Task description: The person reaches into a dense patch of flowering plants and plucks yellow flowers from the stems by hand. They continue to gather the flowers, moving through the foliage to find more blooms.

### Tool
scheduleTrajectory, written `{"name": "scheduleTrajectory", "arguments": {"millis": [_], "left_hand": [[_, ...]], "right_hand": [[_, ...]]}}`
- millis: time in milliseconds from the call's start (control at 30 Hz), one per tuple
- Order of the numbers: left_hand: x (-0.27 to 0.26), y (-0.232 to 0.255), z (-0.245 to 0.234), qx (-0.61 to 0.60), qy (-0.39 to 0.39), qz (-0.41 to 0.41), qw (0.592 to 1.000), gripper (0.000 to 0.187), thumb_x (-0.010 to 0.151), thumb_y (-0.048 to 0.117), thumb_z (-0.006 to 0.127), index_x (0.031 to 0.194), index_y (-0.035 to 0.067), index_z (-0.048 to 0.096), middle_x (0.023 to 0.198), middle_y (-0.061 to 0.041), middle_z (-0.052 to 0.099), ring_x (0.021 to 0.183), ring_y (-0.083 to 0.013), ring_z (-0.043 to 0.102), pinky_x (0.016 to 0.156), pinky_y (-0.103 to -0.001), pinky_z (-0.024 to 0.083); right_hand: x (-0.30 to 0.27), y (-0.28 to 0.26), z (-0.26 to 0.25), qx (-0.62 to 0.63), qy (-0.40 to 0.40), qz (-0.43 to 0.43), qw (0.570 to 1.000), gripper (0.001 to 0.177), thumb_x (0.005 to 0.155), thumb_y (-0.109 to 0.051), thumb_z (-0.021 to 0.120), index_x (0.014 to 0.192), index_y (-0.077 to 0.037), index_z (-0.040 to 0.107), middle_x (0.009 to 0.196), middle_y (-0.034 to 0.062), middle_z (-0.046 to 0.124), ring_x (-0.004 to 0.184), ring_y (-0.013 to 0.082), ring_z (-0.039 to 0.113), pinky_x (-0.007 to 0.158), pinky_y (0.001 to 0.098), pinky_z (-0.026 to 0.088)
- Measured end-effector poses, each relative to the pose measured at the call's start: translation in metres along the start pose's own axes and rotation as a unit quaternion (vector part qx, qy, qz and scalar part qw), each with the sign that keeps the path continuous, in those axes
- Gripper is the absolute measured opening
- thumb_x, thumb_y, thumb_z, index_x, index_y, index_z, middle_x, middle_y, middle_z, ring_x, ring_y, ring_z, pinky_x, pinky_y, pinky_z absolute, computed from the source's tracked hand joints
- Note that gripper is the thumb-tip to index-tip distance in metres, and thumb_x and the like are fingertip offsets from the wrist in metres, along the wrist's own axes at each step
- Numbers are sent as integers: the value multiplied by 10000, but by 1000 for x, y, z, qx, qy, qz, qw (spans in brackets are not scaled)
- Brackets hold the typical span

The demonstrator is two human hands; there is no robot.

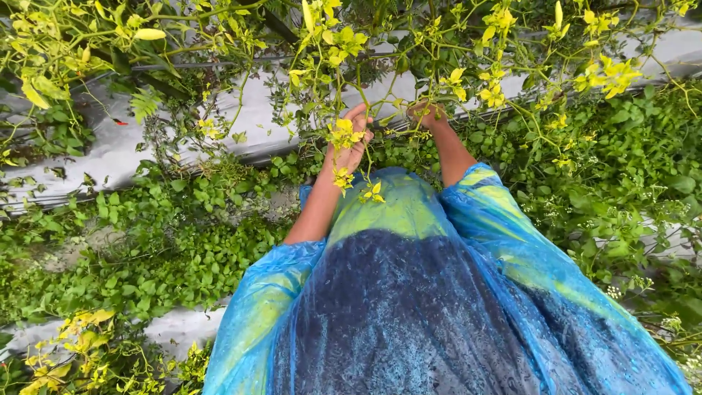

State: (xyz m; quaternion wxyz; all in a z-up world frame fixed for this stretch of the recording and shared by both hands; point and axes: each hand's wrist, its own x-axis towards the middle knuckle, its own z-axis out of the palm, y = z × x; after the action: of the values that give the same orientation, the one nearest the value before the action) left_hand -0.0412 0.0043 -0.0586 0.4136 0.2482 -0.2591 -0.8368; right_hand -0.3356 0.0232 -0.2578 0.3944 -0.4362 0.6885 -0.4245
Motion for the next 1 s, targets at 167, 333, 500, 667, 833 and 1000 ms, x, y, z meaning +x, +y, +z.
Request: {"name": "scheduleTrajectory", "arguments": {"millis": [167,333,500,667,833,1000], "left_hand": [[1,1,0,1,-3,0,1000,473,1090,78,593,1514,-35,416,1127,-170,657,801,-161,724,563,-146,574],[3,-1,-5,-9,-21,-4,1000,464,1091,61,578,1514,-34,414,1141,-169,654,813,-159,720,566,-148,578],[3,-4,-9,-25,-31,-7,999,492,1079,46,587,1529,-32,405,1143,-185,653,825,-183,725,547,-142,578],[7,-11,-17,-24,-40,-1,999,497,1077,36,572,1532,-42,389,1144,-186,655,810,-184,737,528,-154,592],[4,-5,-6,-11,-34,13,999,476,1082,16,548,1526,-50,389,1162,-196,647,808,-178,723,626,-193,612],[8,-9,-15,2,-26,2,1000,462,1090,32,546,1519,-56,398,1145,-218,648,805,-198,730,522,-168,580]], "right_hand": [[2,7,5,185,83,-3,979,447,961,-400,768,1260,-96,635,1163,145,720,1087,361,687,1012,578,491],[-8,20,2,318,147,-1,937,467,927,-336,801,1278,-80,631,1134,163,727,1019,368,712,960,539,552],[0,37,-6,442,209,2,872,499,894,-273,834,1297,-65,628,1104,180,735,951,375,738,908,499,613],[18,48,-15,319,217,-41,922,572,868,-196,938,1337,-107,621,1054,114,728,896,280,775,771,419,664],[87,108,-10,490,170,0,855,659,789,-147,1016,1324,-141,630,1082,141,752,977,382,765,909,591,676],[62,52,-25,447,45,-59,892,380,1001,-139,796,1316,-50,603,1190,124,684,1198,277,689,1167,518,529]]}}
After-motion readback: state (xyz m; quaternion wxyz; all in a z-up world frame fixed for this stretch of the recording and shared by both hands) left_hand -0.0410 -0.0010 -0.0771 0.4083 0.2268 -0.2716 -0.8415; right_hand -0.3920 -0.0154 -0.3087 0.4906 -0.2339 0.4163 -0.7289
